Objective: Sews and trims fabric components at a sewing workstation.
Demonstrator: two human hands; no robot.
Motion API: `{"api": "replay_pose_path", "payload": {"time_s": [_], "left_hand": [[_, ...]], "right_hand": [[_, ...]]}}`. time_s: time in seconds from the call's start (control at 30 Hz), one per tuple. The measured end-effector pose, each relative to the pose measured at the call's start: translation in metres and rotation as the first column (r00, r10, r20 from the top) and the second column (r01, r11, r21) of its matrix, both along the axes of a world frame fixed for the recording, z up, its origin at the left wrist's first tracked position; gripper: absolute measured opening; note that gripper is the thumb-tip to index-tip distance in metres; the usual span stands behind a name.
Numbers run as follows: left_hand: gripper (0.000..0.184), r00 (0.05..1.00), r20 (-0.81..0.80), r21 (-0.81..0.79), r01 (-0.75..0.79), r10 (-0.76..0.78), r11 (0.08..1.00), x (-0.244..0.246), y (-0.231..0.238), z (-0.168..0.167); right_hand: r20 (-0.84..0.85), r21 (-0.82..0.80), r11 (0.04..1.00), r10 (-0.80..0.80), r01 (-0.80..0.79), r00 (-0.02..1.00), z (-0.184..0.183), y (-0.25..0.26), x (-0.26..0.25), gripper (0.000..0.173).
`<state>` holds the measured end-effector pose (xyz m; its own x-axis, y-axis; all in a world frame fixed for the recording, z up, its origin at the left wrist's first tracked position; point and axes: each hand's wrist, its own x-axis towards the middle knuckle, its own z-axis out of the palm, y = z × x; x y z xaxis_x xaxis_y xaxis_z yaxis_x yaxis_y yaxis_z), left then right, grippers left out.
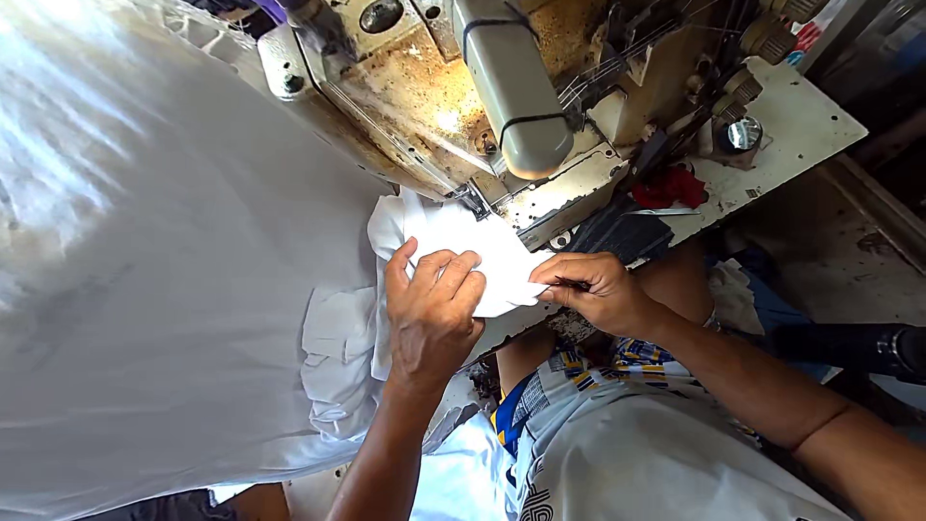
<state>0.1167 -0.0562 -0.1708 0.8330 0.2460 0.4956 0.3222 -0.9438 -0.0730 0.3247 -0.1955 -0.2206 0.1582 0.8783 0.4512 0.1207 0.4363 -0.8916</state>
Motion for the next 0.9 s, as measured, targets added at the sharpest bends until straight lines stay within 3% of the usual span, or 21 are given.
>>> {"api": "replay_pose_path", "payload": {"time_s": [0.43, 0.57, 0.63, 0.67, 0.73, 0.8, 0.9], "left_hand": [[0.022, 0.995, -0.101, -0.026, 0.012, -0.015, 1.000, 0.004, 0.048, 0.017], [0.023, 0.988, -0.099, -0.202, 0.098, -0.120, 0.975, 0.007, 0.040, 0.033], [0.044, 0.973, -0.185, -0.265, 0.084, -0.136, 0.961, 0.002, 0.040, 0.040], [0.057, 0.966, -0.238, -0.253, 0.037, -0.099, 0.967, -0.004, 0.042, 0.043], [0.066, 0.950, -0.311, -0.196, -0.094, 0.029, 0.976, -0.021, 0.054, 0.053], [0.059, 0.949, -0.292, -0.182, -0.173, 0.115, 0.968, -0.038, 0.063, 0.070], [0.039, 0.995, -0.095, -0.267, -0.004, -0.022, 0.964, -0.046, 0.043, 0.090]], "right_hand": [[-0.022, 0.011, 0.995, -0.096, 0.096, 0.995, 0.005, 0.047, -0.003, 0.008], [-0.047, 0.032, 0.994, -0.104, 0.106, 0.993, 0.006, 0.057, -0.005, 0.011], [-0.046, 0.034, 0.994, -0.101, 0.103, 0.994, 0.005, 0.060, -0.006, 0.013], [-0.047, 0.037, 0.994, -0.099, 0.101, 0.994, 0.005, 0.062, -0.006, 0.013], [-0.040, 0.048, 0.994, -0.098, 0.100, 0.994, 0.003, 0.065, -0.004, 0.014], [0.022, 0.059, 0.993, -0.107, 0.105, 0.994, 0.003, 0.067, -0.002, 0.014], [0.225, 0.060, 0.997, -0.059, 0.047, 0.973, 0.016, 0.062, 0.007, 0.013]]}}
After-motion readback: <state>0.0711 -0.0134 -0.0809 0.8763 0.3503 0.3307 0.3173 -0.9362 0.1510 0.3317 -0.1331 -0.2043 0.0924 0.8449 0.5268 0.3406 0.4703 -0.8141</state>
